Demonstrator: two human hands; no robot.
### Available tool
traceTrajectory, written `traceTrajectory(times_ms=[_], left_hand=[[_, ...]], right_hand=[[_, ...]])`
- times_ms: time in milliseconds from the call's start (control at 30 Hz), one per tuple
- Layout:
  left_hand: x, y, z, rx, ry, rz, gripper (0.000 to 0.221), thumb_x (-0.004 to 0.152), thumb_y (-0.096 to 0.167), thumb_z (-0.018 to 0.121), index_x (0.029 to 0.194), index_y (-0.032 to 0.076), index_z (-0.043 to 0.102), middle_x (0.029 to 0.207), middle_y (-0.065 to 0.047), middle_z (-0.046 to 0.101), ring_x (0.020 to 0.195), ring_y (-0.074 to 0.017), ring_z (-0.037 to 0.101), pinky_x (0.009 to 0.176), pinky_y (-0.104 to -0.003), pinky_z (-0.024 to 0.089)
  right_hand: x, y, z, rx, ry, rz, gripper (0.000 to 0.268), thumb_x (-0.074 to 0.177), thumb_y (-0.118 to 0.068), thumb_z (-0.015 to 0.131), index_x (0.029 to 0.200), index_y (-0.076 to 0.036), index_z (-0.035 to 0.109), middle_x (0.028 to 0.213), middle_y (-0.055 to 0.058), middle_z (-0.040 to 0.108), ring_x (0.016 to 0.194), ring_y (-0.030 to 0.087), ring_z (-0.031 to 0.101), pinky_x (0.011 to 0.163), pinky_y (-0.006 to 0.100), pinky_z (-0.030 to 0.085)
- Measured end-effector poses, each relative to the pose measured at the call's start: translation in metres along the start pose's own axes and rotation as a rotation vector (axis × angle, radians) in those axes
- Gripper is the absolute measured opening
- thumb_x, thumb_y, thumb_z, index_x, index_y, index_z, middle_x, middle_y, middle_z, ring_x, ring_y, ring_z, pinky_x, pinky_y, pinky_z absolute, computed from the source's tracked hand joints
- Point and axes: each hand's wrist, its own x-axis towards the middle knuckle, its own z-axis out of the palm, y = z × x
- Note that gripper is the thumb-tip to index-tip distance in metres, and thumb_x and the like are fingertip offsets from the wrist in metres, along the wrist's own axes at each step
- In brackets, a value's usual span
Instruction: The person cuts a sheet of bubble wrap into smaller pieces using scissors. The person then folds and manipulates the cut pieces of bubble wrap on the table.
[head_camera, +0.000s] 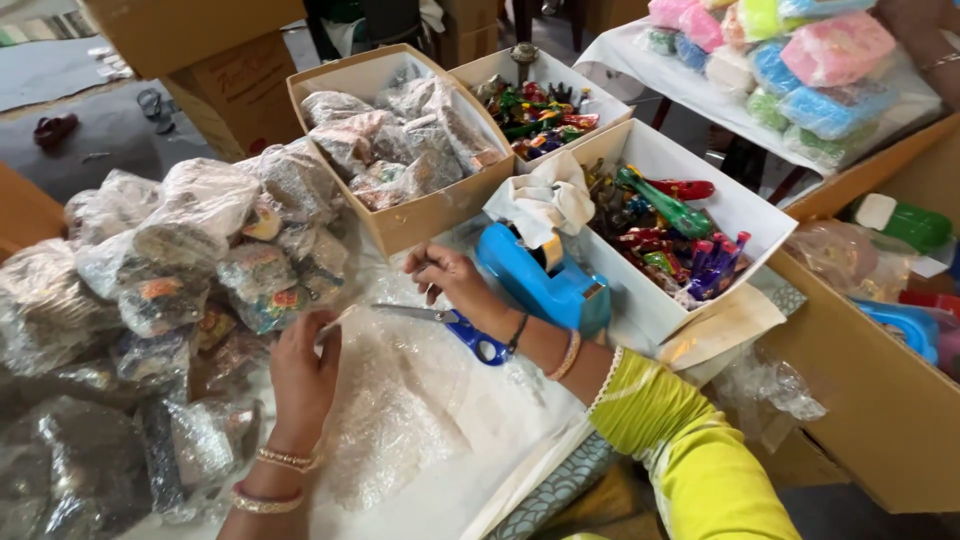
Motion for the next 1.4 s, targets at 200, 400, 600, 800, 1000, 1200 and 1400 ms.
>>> traceTrajectory(times_ms=[200,400,600,800,1000,1200,1400], left_hand=[[0.011,0.014,-0.017,0.082,0.089,0.029,0.028,0.085,0.003,0.069,0.112,0.004,0.061,0.105,-0.016,0.068,0.102,-0.0375,0.061,0.086,-0.047,0.044],[0.002,0.005,-0.010,-0.159,-0.197,-0.278,0.023,0.091,0.011,0.063,0.114,0.012,0.060,0.115,-0.006,0.066,0.101,-0.0254,0.067,0.089,-0.038,0.053],[-0.006,0.021,-0.007,0.052,-0.565,0.082,0.047,0.080,0.030,0.078,0.117,0.007,0.059,0.126,-0.016,0.055,0.117,-0.0361,0.047,0.098,-0.051,0.037],[-0.013,0.002,0.005,0.200,-0.426,0.150,0.053,0.087,0.033,0.074,0.128,0.004,0.057,0.132,-0.017,0.053,0.123,-0.0367,0.045,0.101,-0.052,0.036],[0.003,0.031,-0.009,-0.123,-0.543,0.346,0.035,0.081,0.030,0.082,0.112,0.019,0.069,0.128,-0.003,0.063,0.127,-0.0363,0.042,0.106,-0.054,0.031],[-0.016,0.042,0.008,-0.103,-0.806,0.222,0.027,0.085,0.028,0.080,0.104,0.017,0.064,0.116,-0.004,0.059,0.119,-0.0293,0.046,0.104,-0.049,0.038],[-0.012,0.029,0.008,-0.278,-0.470,0.181,0.046,0.078,0.031,0.083,0.107,0.010,0.054,0.119,-0.012,0.050,0.115,-0.0331,0.042,0.103,-0.049,0.038]], right_hand=[[0.012,0.016,-0.037,-0.029,-0.051,-0.095,0.049,0.111,-0.042,0.045,0.089,-0.002,0.064,0.078,0.004,0.065,0.068,0.010,0.064,0.059,0.027,0.052],[-0.019,-0.081,0.004,-0.461,0.081,-0.066,0.026,0.105,-0.029,0.059,0.096,-0.005,0.063,0.064,0.005,0.056,0.055,0.011,0.054,0.050,0.028,0.041],[-0.052,-0.112,0.010,-0.805,0.087,-0.448,0.017,0.097,-0.014,0.070,0.105,-0.003,0.060,0.095,0.008,0.064,0.078,0.015,0.065,0.061,0.028,0.052],[-0.097,-0.100,0.000,-1.287,-0.118,-0.087,0.017,0.092,-0.023,0.074,0.093,-0.006,0.071,0.094,0.011,0.069,0.082,0.032,0.066,0.069,0.042,0.054],[-0.106,-0.073,-0.018,-1.303,-0.208,-0.270,0.017,0.088,-0.016,0.069,0.102,-0.007,0.067,0.099,0.013,0.063,0.097,0.035,0.062,0.088,0.043,0.051],[-0.112,-0.079,-0.011,-1.304,-0.219,-0.191,0.051,0.079,-0.020,0.074,0.124,-0.006,0.055,0.109,0.020,0.063,0.101,0.040,0.062,0.087,0.046,0.051],[-0.127,-0.099,-0.020,-1.201,-0.178,0.054,0.052,0.082,-0.018,0.077,0.129,-0.009,0.054,0.107,0.020,0.067,0.098,0.038,0.065,0.085,0.044,0.052]])
